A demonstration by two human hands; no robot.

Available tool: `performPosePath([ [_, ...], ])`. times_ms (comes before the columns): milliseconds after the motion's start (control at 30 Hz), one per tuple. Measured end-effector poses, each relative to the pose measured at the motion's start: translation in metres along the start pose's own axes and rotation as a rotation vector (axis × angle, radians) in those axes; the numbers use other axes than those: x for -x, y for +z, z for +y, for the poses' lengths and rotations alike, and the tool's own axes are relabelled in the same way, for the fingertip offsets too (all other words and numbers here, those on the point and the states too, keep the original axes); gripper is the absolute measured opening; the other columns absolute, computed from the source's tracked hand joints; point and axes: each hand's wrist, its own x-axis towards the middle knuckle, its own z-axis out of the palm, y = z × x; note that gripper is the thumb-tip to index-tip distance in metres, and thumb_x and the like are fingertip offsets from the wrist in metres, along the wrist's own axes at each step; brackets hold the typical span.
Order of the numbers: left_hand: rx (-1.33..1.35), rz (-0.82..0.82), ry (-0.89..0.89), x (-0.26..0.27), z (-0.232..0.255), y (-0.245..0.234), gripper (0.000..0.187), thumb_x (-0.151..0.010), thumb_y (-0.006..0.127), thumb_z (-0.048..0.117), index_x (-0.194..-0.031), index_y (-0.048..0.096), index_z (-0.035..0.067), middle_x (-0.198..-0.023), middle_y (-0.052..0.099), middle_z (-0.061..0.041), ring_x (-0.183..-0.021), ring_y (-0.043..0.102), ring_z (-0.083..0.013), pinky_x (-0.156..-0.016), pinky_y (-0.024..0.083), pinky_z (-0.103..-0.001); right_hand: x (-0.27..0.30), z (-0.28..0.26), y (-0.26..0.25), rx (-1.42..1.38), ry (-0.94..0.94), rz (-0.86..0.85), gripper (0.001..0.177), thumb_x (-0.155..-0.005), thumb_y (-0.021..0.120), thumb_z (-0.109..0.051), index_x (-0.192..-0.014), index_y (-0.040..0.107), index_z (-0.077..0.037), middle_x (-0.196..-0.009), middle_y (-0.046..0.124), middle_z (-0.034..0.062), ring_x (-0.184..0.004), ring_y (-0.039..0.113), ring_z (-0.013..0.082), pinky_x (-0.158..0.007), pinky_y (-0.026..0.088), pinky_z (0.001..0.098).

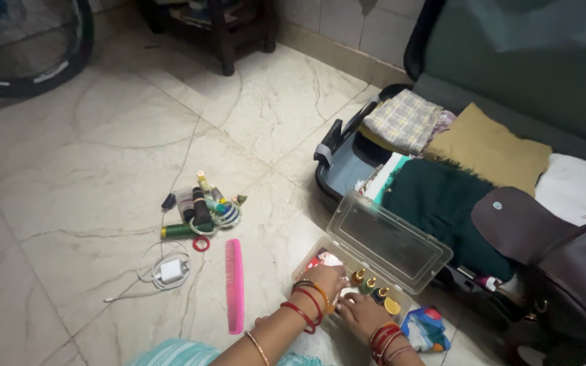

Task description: The person sorts various cosmetics, sewing supplies, and small containers from the floor and packs them into a clear plastic case and a suitcase.

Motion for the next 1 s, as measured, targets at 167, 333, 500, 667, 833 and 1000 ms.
performPosePath([
  [167,0.063,0.077,0.03,-0.02,-0.002,0.007,0.028,-0.099,0.058,0.034,-0.119,0.066,0.015,-0.101,0.072,-0.018,-0.1,0.068,-0.0374,-0.086,0.053,-0.05,0.003,-0.012,-0.015,0.107,0.16,-0.042,0.044,-0.097,0.043,-0.044,-0.137,0.059,-0.034,-0.125,0.06,0.0076,-0.118,0.058,0.0317,-0.101,0.049,0.0456],
  [333,-0.117,-0.081,-0.034,-0.04,-0.007,0.019,0.039,-0.1,0.063,0.035,-0.121,0.053,0.003,-0.099,0.07,-0.024,-0.1,0.068,-0.0424,-0.084,0.053,-0.053,-0.006,0.0,-0.01,0.056,0.141,-0.046,0.041,-0.096,0.047,-0.038,-0.135,0.06,-0.033,-0.122,0.063,0.0066,-0.113,0.062,0.0294,-0.098,0.052,0.0441],
  [500,-0.139,-0.108,0.034,-0.044,-0.021,0.031,0.027,-0.092,0.065,0.011,-0.117,0.058,0.002,-0.102,0.071,-0.022,-0.101,0.07,-0.0386,-0.084,0.055,-0.049,-0.008,0.002,-0.007,0.094,0.172,-0.092,0.049,-0.092,0.052,-0.03,-0.14,0.052,-0.033,-0.121,0.062,0.0064,-0.115,0.061,0.0289,-0.095,0.053,0.0445],
  [667,-0.22,-0.078,0.122,-0.042,-0.024,0.032,0.03,-0.085,0.069,0.005,-0.114,0.063,0.004,-0.11,0.068,-0.022,-0.106,0.067,-0.0387,-0.087,0.056,-0.047,-0.006,0.002,-0.01,0.036,0.157,-0.1,0.051,-0.091,0.055,-0.027,-0.141,0.051,-0.032,-0.124,0.06,0.0081,-0.113,0.062,0.0305,-0.097,0.052,0.0446],
  [833,-0.183,-0.051,0.093,-0.04,-0.026,0.039,0.029,-0.09,0.064,0.005,-0.119,0.064,0.008,-0.133,0.058,-0.021,-0.109,0.066,-0.0381,-0.089,0.055,-0.046,-0.009,0.013,-0.002,-0.061,0.121,-0.086,0.051,-0.091,0.056,-0.023,-0.142,0.052,-0.027,-0.124,0.062,0.0104,-0.115,0.064,0.0323,-0.099,0.051,0.0447],
  [1000,-0.2,-0.081,0.148,-0.055,-0.037,0.056,0.032,-0.096,0.055,0.004,-0.125,0.064,0.013,-0.137,0.059,-0.018,-0.117,0.066,-0.036,-0.095,0.054,-0.047,-0.014,0.024,0.008,-0.139,0.192,-0.027,0.051,-0.089,0.061,-0.021,-0.139,0.051,-0.018,-0.13,0.058,0.0122,-0.118,0.062,0.0345,-0.1,0.051,0.0439],
])
